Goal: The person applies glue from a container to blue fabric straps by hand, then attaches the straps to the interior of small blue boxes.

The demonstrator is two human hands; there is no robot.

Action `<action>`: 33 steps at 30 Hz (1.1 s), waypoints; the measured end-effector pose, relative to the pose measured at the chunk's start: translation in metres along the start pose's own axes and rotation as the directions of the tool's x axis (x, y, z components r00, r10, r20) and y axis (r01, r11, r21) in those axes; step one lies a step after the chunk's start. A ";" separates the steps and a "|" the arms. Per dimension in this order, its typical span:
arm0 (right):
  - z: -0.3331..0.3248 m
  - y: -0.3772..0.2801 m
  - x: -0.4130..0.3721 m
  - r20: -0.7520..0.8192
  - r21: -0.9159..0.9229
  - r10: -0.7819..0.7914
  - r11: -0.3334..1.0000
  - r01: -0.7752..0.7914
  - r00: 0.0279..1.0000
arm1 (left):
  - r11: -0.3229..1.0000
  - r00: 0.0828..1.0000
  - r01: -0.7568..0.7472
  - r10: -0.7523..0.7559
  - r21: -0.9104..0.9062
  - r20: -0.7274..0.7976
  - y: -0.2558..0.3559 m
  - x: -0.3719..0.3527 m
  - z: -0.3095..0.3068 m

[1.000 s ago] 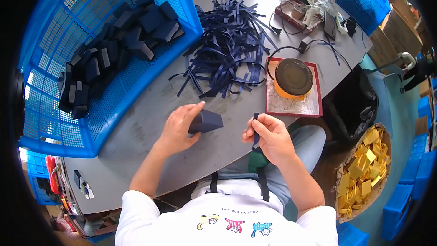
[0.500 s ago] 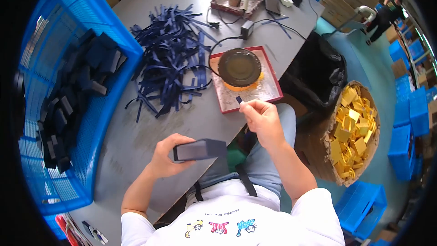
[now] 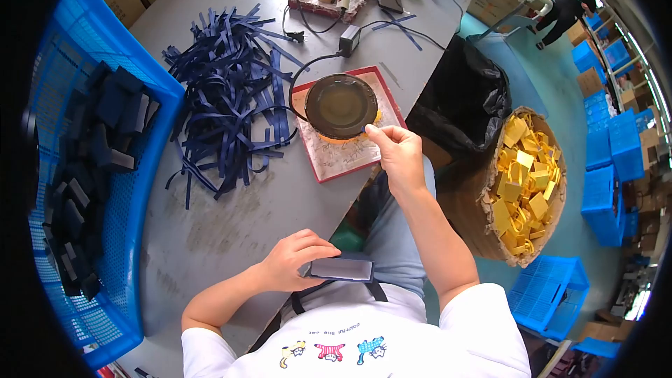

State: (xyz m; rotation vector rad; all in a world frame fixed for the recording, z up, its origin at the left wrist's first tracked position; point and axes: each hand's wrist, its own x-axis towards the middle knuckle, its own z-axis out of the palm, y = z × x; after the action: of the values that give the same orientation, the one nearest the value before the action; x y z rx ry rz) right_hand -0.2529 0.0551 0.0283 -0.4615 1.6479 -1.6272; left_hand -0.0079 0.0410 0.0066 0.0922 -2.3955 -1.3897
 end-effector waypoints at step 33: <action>-0.005 -0.064 -0.075 0.644 -0.318 0.105 0.938 0.141 0.758 | 0.728 0.920 0.174 -0.360 -0.663 -0.154 0.011 0.002 -0.064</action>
State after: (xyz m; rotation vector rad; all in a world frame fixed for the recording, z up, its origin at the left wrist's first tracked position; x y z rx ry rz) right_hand -0.2239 0.1048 0.1092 -1.0989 1.3629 -0.9852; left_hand 0.0136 -0.0070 0.0454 0.4371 -1.6102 -2.1057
